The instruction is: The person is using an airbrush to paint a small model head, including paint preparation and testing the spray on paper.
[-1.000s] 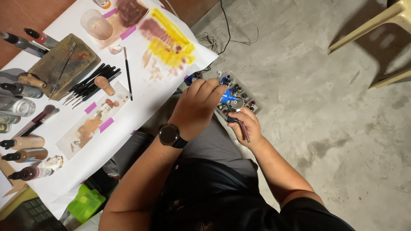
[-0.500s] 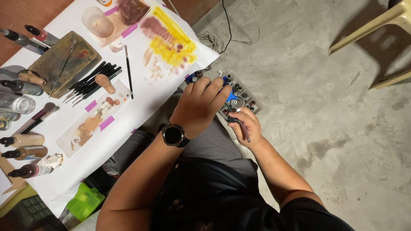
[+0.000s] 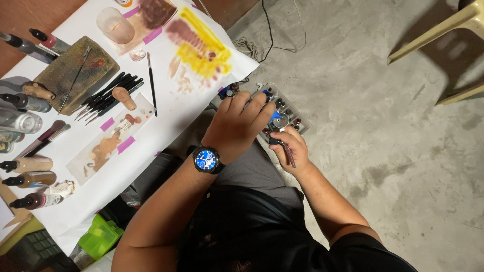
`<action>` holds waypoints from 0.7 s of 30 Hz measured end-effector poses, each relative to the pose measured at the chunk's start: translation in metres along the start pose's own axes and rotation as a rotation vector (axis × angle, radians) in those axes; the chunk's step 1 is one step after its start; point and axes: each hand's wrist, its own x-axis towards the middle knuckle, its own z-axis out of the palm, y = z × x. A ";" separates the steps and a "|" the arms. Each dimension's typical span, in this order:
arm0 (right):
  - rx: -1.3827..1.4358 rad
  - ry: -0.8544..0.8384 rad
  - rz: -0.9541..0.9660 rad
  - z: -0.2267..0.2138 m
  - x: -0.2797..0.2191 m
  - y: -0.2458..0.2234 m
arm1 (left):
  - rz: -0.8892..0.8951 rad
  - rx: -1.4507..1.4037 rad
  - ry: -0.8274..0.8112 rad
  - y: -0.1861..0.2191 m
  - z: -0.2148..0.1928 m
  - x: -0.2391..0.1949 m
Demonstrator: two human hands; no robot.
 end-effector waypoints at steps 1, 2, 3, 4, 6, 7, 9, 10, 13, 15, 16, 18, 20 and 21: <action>0.000 0.000 0.000 0.000 0.001 0.000 | 0.000 0.000 0.000 0.000 -0.001 0.001; 0.003 0.000 -0.006 0.000 0.002 -0.001 | 0.002 0.000 0.001 0.000 -0.002 0.002; 0.006 0.000 -0.012 0.000 0.002 -0.001 | 0.003 0.001 0.002 0.001 -0.003 0.002; 0.006 0.000 -0.013 0.000 0.002 -0.001 | 0.003 0.001 0.002 0.001 -0.003 0.002; 0.018 0.007 -0.015 0.000 0.001 0.000 | 0.003 0.007 0.009 0.001 -0.003 0.003; 0.017 0.006 -0.014 0.000 0.001 0.000 | 0.003 0.007 0.009 0.001 -0.002 0.002; 0.020 0.007 -0.011 -0.001 -0.001 0.001 | 0.016 0.010 0.017 0.000 0.000 0.000; 0.020 0.007 -0.012 -0.001 0.000 0.000 | 0.016 0.010 0.017 0.001 0.001 -0.001; 0.038 0.019 -0.025 0.000 0.003 -0.001 | 0.019 -0.002 0.022 0.001 0.003 -0.001; 0.046 0.018 -0.031 -0.001 0.003 0.000 | 0.022 0.005 0.029 0.001 0.004 -0.001; 0.046 0.018 -0.031 -0.001 0.003 0.000 | 0.021 0.004 0.029 0.001 0.004 -0.001; 0.046 0.022 -0.034 -0.001 0.002 -0.001 | 0.019 0.005 0.031 0.001 0.003 0.000; 0.048 0.022 -0.034 -0.001 0.003 -0.001 | 0.018 0.005 0.037 0.002 0.003 0.000; 0.050 0.024 -0.035 0.000 0.004 -0.001 | 0.018 0.006 0.041 0.002 0.003 0.000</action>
